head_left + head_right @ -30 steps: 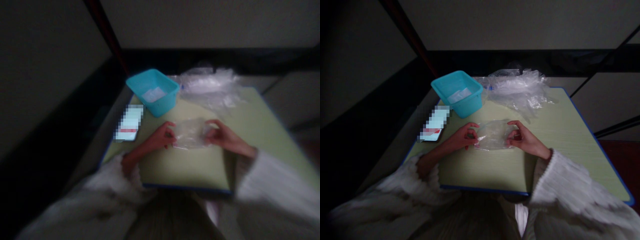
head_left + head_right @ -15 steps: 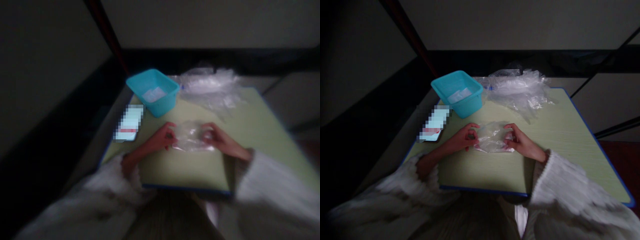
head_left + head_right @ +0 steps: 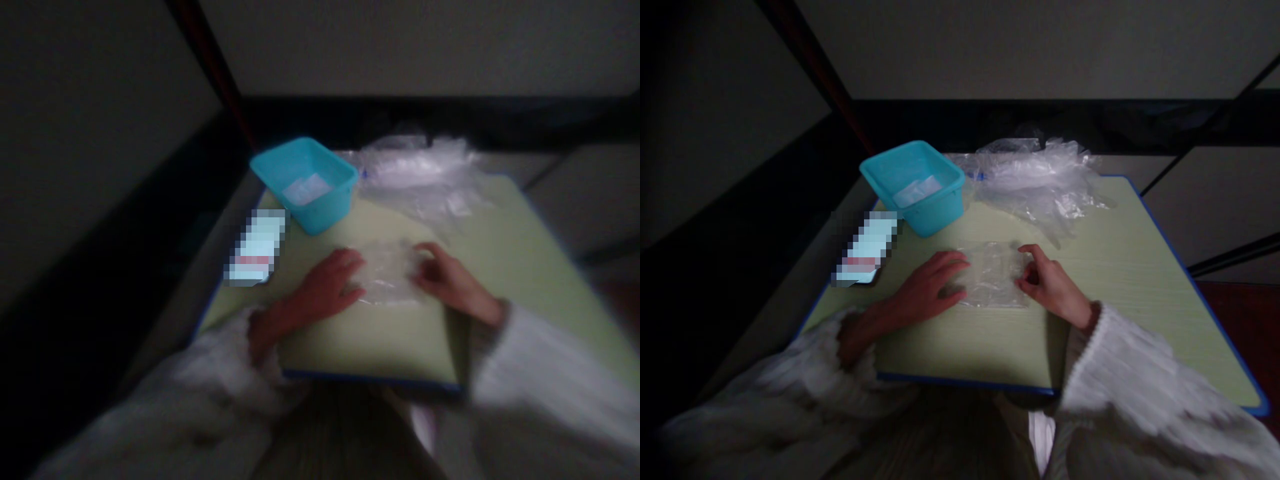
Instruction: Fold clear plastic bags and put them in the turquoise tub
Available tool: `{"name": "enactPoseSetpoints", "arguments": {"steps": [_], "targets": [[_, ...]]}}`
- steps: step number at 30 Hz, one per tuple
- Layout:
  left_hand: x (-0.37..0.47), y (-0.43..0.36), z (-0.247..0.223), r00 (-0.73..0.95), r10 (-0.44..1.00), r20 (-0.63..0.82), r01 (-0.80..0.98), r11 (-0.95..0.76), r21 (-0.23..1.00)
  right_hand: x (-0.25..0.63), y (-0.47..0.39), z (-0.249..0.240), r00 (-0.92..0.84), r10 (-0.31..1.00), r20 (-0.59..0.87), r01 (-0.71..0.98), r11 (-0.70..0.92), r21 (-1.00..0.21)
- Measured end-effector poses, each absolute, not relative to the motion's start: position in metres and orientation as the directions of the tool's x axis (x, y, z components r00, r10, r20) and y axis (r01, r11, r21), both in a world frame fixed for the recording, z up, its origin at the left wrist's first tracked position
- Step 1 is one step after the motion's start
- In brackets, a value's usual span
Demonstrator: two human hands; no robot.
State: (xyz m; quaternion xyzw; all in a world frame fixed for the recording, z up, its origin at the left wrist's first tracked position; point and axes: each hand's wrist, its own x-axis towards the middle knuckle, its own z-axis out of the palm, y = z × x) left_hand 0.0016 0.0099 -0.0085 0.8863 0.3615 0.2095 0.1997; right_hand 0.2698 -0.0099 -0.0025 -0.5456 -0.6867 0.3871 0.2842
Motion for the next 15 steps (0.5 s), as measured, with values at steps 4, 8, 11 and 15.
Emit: {"name": "enactPoseSetpoints", "arguments": {"steps": [4, 8, 11, 15], "targets": [[0.001, 0.009, -0.017, 0.778, 0.609, 0.152, 0.498, -0.746, 0.442, 0.271, -0.008, -0.003, -0.256, 0.966, -0.024, 0.58, 0.133, -0.804], [-0.001, 0.012, -0.022, 0.807, 0.579, 0.119, 0.511, -0.784, 0.351, 0.275, -0.007, -0.004, -0.282, 0.959, -0.016, 0.602, 0.164, -0.781], [-0.002, 0.014, -0.022, 0.817, 0.566, 0.111, 0.512, -0.8, 0.314, 0.276, -0.007, 0.0, -0.296, 0.955, 0.016, 0.616, 0.203, -0.761], [0.0, 0.014, -0.019, 0.848, 0.512, 0.138, 0.457, -0.838, 0.298, 0.276, -0.007, 0.005, -0.24, 0.967, 0.08, 0.63, 0.218, -0.745]]}}
